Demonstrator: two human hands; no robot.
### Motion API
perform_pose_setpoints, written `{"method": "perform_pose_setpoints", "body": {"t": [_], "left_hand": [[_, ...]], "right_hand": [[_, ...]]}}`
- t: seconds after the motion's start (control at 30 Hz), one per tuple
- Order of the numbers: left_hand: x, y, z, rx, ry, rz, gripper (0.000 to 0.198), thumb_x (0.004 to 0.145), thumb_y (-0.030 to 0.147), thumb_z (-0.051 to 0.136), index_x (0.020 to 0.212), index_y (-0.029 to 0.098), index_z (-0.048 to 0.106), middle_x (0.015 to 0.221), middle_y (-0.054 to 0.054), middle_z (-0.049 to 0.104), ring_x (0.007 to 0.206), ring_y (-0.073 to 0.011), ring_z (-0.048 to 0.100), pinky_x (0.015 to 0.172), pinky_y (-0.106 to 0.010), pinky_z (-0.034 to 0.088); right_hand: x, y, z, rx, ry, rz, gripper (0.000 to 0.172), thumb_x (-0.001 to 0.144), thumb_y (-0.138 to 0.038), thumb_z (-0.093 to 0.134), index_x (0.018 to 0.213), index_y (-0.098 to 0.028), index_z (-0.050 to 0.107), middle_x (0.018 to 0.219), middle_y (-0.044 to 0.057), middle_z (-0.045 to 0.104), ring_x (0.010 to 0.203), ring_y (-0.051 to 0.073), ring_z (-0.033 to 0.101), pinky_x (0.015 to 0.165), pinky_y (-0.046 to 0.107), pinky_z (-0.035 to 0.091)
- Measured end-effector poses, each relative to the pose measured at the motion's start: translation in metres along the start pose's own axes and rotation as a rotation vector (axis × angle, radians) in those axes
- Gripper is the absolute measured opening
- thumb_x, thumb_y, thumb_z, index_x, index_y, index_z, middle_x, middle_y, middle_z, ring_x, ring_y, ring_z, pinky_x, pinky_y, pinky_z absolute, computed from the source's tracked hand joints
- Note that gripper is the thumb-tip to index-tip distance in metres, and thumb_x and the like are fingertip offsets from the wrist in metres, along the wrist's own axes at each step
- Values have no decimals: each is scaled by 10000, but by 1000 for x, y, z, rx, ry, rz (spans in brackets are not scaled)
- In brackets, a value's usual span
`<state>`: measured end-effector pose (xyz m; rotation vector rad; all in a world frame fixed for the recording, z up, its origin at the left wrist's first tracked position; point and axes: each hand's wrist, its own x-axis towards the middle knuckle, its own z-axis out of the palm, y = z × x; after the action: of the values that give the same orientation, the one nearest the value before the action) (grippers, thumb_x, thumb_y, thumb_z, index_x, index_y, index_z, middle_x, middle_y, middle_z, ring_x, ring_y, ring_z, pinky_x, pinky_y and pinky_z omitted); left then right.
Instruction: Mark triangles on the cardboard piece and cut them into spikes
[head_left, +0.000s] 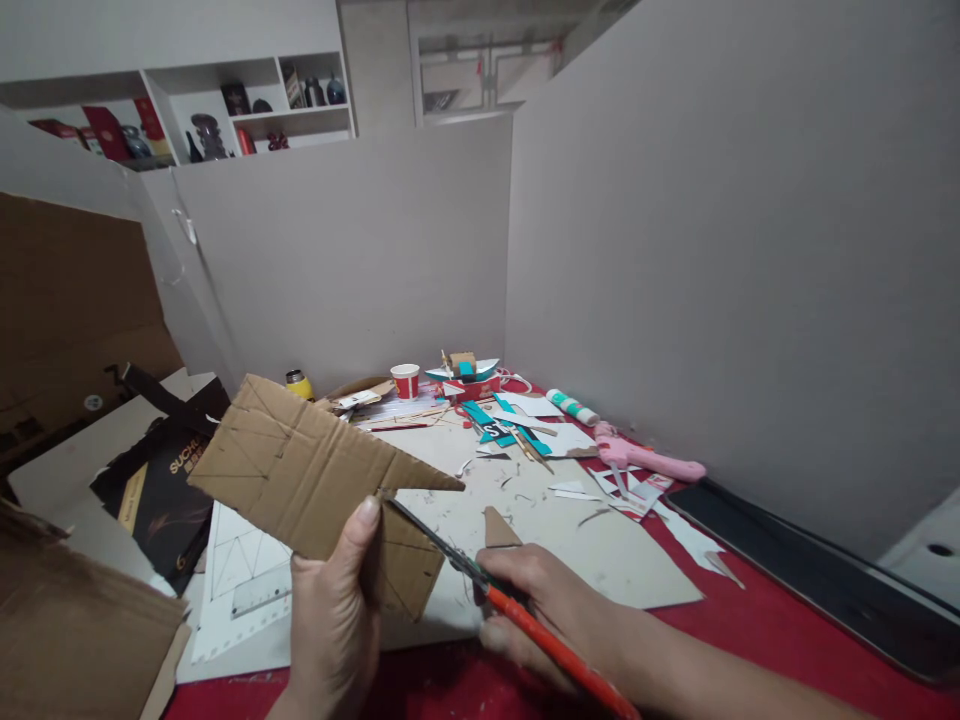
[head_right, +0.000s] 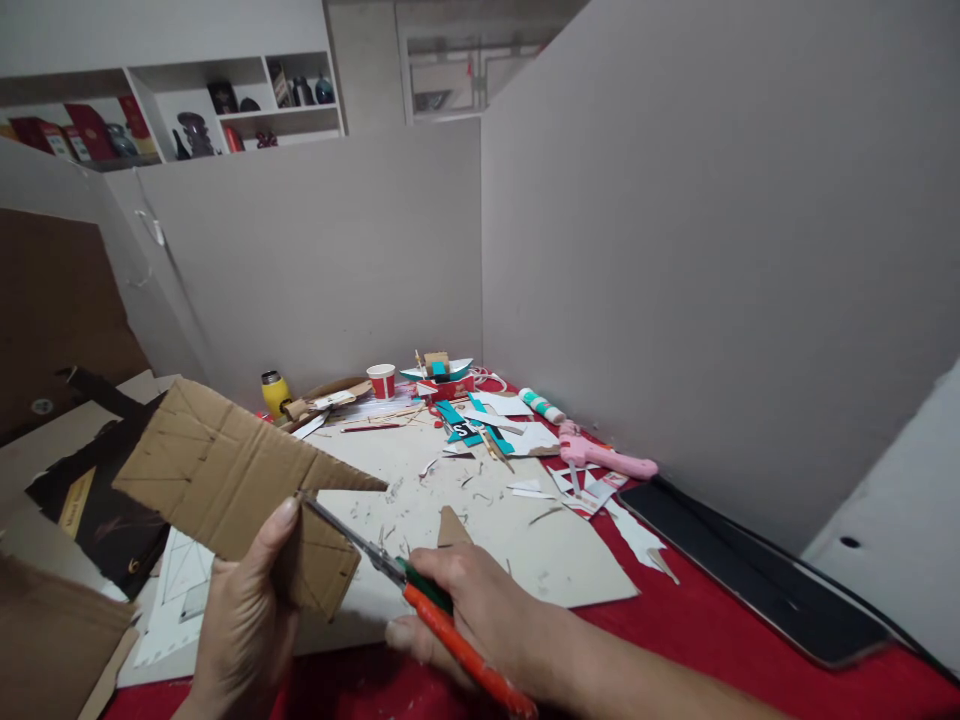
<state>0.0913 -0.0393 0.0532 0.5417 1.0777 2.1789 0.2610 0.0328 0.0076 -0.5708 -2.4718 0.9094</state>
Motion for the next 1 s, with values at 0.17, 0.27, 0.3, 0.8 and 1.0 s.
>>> {"method": "perform_pose_setpoints", "body": {"t": [0.17, 0.27, 0.3, 0.8, 1.0], "left_hand": [[0, -2, 0, 0, -12, -12, 553, 715, 250, 801, 1239, 254, 621, 1144, -39, 714, 1044, -216, 663, 790, -267, 573], [-1, -1, 0, 6, -2, -24, 546, 712, 251, 805, 1229, 242, 629, 1129, -41, 721, 1039, -214, 667, 796, -265, 574], [-1, -1, 1, 4, 0, -26, 552, 708, 251, 808, 1230, 239, 630, 1130, -43, 721, 1047, -219, 665, 810, -273, 573], [-2, 0, -1, -43, -63, 19, 624, 725, 218, 796, 1303, 295, 575, 1164, -32, 715, 1111, -223, 645, 877, -264, 551], [-3, 2, 0, -59, -27, -42, 647, 706, 225, 809, 1301, 295, 567, 1169, -37, 707, 1123, -251, 636, 932, -339, 538]], "right_hand": [[0, -2, -2, -8, -9, 58, 311, 815, -462, 527, 682, -202, 419, 612, -19, 457, 546, 114, 367, 519, 232, 338], [0, -1, 0, -19, 3, 57, 332, 815, -480, 539, 679, -205, 412, 620, -15, 469, 544, 114, 368, 517, 233, 335], [0, -1, 1, -18, 10, 49, 347, 822, -500, 530, 680, -205, 412, 618, -16, 467, 544, 114, 367, 518, 233, 337], [-2, 2, 3, 67, 40, -23, 455, 862, -614, 461, 689, -193, 457, 589, -17, 446, 525, 111, 369, 500, 231, 342], [0, 5, 3, 98, 62, -63, 438, 870, -582, 470, 659, -206, 395, 596, -22, 424, 540, 111, 351, 507, 230, 335]]}}
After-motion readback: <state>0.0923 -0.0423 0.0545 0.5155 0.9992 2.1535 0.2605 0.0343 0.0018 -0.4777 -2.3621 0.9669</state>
